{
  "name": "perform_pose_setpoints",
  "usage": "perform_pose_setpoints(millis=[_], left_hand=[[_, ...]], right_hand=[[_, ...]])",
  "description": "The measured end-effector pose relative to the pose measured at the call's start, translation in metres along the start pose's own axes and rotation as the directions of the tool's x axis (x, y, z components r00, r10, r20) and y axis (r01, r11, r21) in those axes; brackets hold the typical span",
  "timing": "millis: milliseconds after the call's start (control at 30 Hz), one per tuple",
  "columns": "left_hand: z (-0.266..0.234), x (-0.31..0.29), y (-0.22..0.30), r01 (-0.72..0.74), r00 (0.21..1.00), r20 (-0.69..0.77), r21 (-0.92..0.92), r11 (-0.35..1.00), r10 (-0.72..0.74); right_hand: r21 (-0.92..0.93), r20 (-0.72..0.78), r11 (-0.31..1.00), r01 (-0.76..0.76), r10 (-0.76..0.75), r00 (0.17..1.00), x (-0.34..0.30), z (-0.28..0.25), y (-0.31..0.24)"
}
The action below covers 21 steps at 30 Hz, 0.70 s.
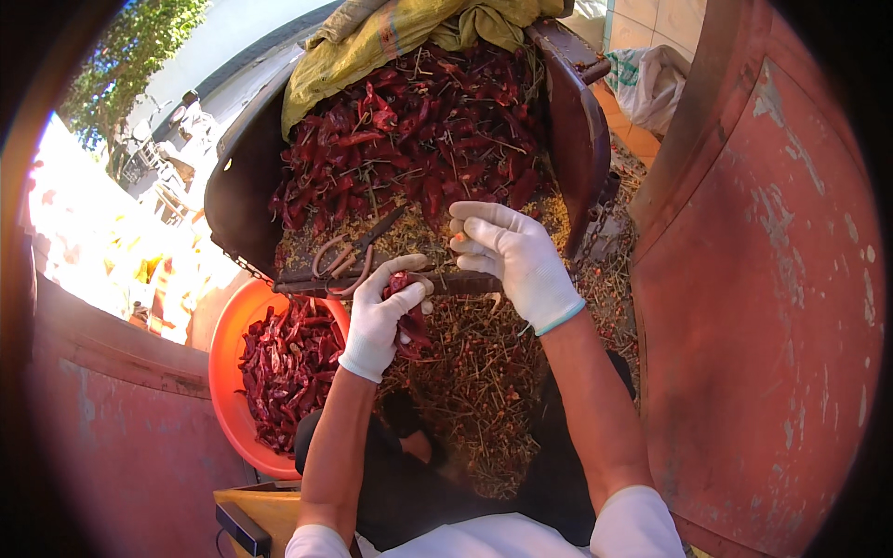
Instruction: The person uses a small blade to slit dried red peppers and removes the seeds by hand into a pile.
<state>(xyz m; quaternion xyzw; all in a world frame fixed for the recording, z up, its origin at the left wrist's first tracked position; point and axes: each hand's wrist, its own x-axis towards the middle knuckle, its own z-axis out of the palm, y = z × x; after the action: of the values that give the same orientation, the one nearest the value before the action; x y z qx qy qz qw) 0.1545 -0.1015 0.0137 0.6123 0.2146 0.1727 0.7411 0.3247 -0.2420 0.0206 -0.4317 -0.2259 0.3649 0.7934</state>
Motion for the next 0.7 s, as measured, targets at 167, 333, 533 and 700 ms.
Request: perform_pose_setpoints(millis=[167, 333, 533, 700], left_hand=[[-0.007, -0.001, 0.004, -0.060, 0.998, -0.019, -0.022, 0.998, 0.060], [-0.010, -0.001, 0.001, -0.096, 0.995, -0.035, -0.135, 0.986, 0.092], [-0.011, -0.006, 0.010, -0.032, 0.999, -0.038, 0.004, 0.999, 0.032], [-0.005, -0.004, 0.009, -0.082, 0.984, -0.127, 0.304, 0.949, 0.126]], right_hand=[[-0.973, -0.066, 0.227, 0.048, -0.468, 0.881, 0.008, -0.012, 0.000], [-0.985, 0.083, -0.171, -0.003, -0.491, 0.867, 0.032, -0.014, 0.024], [-0.942, 0.015, -0.314, -0.117, -0.387, 0.922, 0.046, -0.016, 0.033], [-0.987, -0.156, 0.093, -0.129, -0.400, 0.903, 0.047, -0.029, 0.016]])
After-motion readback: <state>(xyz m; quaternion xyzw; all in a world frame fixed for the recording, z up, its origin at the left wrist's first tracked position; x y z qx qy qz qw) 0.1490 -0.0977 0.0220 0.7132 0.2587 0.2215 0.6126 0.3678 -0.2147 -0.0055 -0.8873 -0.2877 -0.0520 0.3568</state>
